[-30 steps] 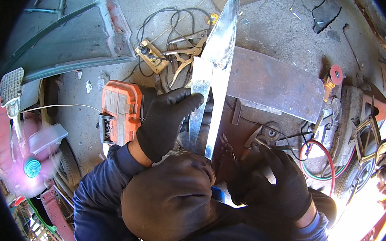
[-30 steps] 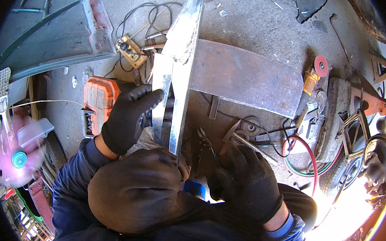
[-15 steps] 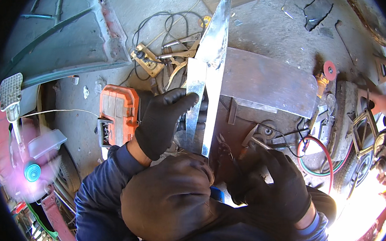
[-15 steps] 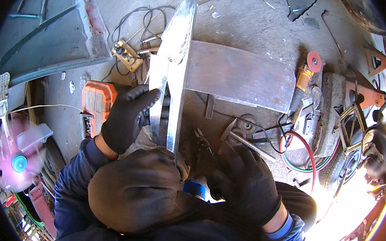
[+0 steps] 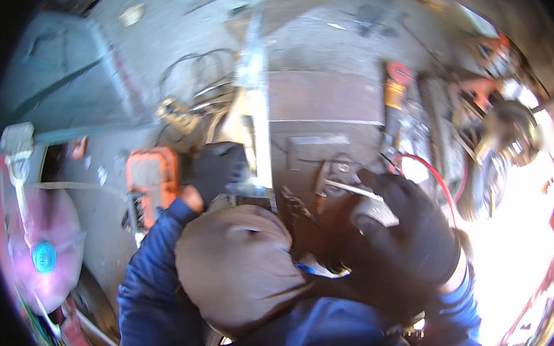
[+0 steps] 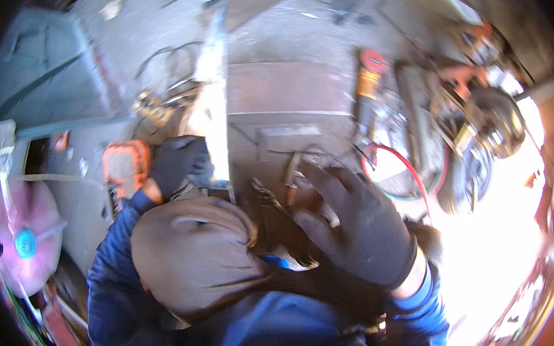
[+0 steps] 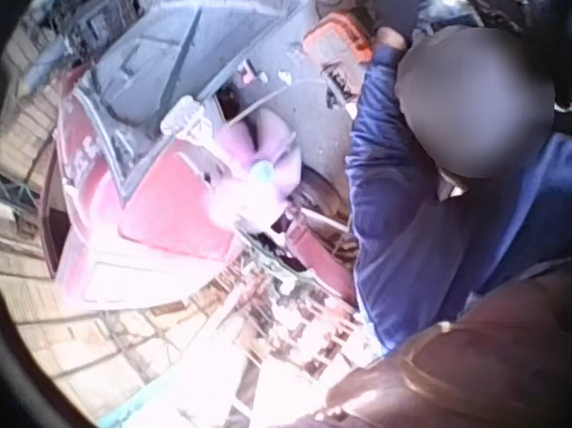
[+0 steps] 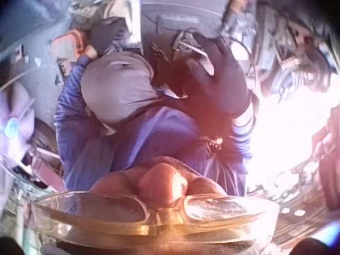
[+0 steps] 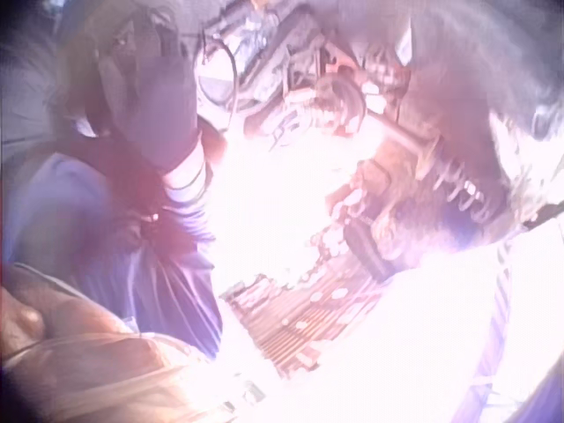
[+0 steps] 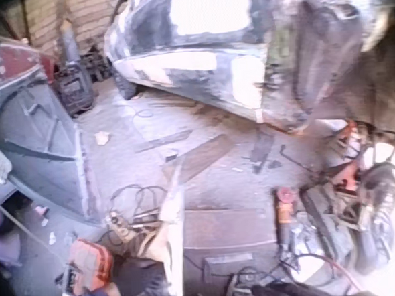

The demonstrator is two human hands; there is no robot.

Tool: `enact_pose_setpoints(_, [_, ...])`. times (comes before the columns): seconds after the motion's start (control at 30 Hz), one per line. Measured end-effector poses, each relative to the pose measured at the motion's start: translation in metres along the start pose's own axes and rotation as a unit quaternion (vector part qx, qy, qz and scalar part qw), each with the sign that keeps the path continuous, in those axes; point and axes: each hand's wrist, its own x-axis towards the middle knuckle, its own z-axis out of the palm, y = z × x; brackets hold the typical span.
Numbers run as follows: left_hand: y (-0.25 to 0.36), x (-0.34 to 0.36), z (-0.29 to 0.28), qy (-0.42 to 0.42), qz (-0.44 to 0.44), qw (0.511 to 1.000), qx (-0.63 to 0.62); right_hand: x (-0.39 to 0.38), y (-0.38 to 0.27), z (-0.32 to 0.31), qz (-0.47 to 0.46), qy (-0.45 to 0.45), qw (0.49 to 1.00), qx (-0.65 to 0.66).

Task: The person sits on the floor in a workshop, uses pliers to bend a small metal piece, then uses a welding torch to heat and weld the metal. The person handles the metal piece and welding torch throughout the task.

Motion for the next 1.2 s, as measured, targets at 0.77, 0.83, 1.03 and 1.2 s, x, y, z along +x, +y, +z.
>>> enact_pose_setpoints(0.77, [0.184, -0.072, -0.074, 0.071, 0.378, 0.856, 0.345, -0.418, 0.370, -0.138, 0.347, 0.493, 0.790, 0.110])
enact_pose_setpoints(0.83, [0.190, -0.082, -0.073, 0.110, 0.450, 0.733, 0.498, -0.421, 0.439, -0.137, 0.514, 0.534, 0.662, 0.110])
enact_pose_setpoints(1.03, [0.188, -0.106, -0.073, 0.109, 0.188, 0.965, 0.145, -0.426, 0.530, -0.156, 0.640, 0.251, 0.714, 0.129])
enact_pose_setpoints(1.2, [0.168, -0.120, -0.085, 0.191, 0.101, 0.964, 0.153, -0.422, 0.578, -0.134, 0.655, 0.252, 0.705, 0.106])
